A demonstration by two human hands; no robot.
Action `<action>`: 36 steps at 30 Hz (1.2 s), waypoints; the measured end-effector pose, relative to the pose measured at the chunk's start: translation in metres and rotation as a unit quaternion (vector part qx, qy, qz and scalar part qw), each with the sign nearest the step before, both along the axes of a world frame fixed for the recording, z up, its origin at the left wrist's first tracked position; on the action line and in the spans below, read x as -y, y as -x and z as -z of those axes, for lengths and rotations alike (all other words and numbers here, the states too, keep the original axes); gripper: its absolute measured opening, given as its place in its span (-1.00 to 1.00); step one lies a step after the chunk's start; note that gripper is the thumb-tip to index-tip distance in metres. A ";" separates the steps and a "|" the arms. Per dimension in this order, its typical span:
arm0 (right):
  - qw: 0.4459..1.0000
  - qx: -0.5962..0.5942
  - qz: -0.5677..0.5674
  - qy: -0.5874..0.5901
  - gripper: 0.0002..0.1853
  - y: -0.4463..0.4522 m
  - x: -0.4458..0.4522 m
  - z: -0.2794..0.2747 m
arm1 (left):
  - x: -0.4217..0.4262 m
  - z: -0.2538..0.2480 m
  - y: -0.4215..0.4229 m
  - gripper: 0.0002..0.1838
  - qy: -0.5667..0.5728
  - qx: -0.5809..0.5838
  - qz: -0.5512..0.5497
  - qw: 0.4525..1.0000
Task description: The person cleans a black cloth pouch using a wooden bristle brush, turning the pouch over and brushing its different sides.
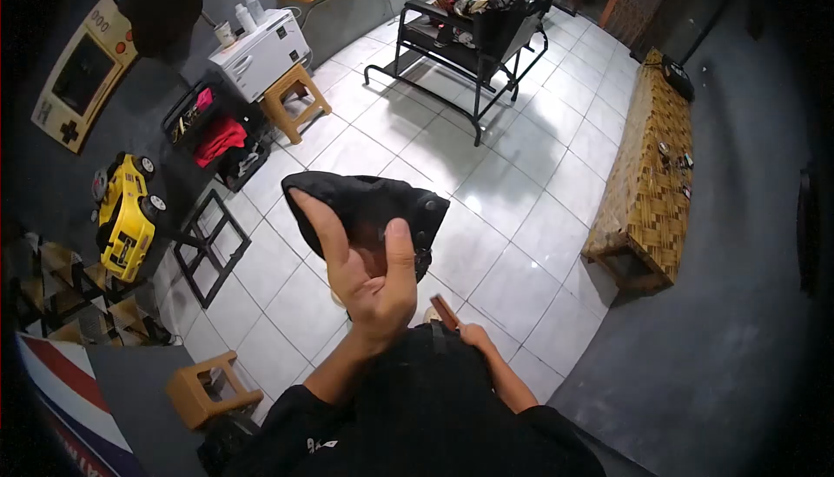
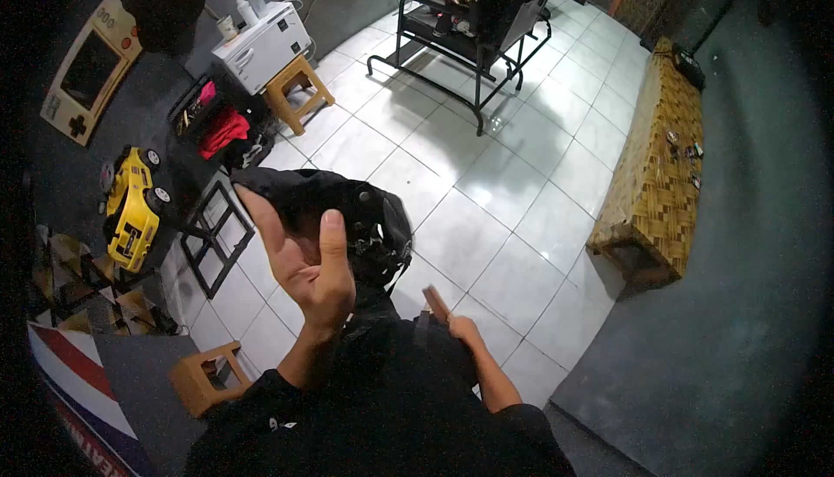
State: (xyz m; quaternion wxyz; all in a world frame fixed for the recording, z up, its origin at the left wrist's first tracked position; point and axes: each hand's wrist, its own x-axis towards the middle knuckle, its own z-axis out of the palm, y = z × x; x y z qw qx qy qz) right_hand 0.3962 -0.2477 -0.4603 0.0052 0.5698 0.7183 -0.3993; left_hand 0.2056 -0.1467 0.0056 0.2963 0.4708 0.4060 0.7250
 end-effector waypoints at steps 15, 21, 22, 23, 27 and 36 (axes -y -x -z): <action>0.877 -0.445 0.175 -0.052 -0.47 0.063 -0.074 -0.255 | 0.005 0.001 0.007 -0.12 -0.019 0.013 0.071 0.997; 0.998 0.002 0.064 -0.006 -0.49 0.009 -0.037 -0.049 | 0.007 -0.003 0.016 -0.15 -0.031 0.071 0.062 0.995; 1.000 0.003 0.011 -0.002 -0.46 0.000 -0.024 -0.029 | 0.006 -0.001 0.017 -0.14 -0.027 0.079 0.081 0.993; 0.999 0.024 0.043 0.014 -0.45 -0.003 -0.013 -0.007 | 0.004 0.000 0.019 -0.13 -0.026 0.088 0.097 0.991; 0.979 -0.063 0.190 -0.044 -0.41 0.001 -0.025 -0.017 | -0.001 0.007 0.021 -0.20 -0.008 0.111 0.133 0.985; 0.849 -0.488 0.186 -0.083 -0.45 0.055 -0.077 -0.356 | -0.011 0.034 0.005 -0.52 0.191 0.210 0.202 0.937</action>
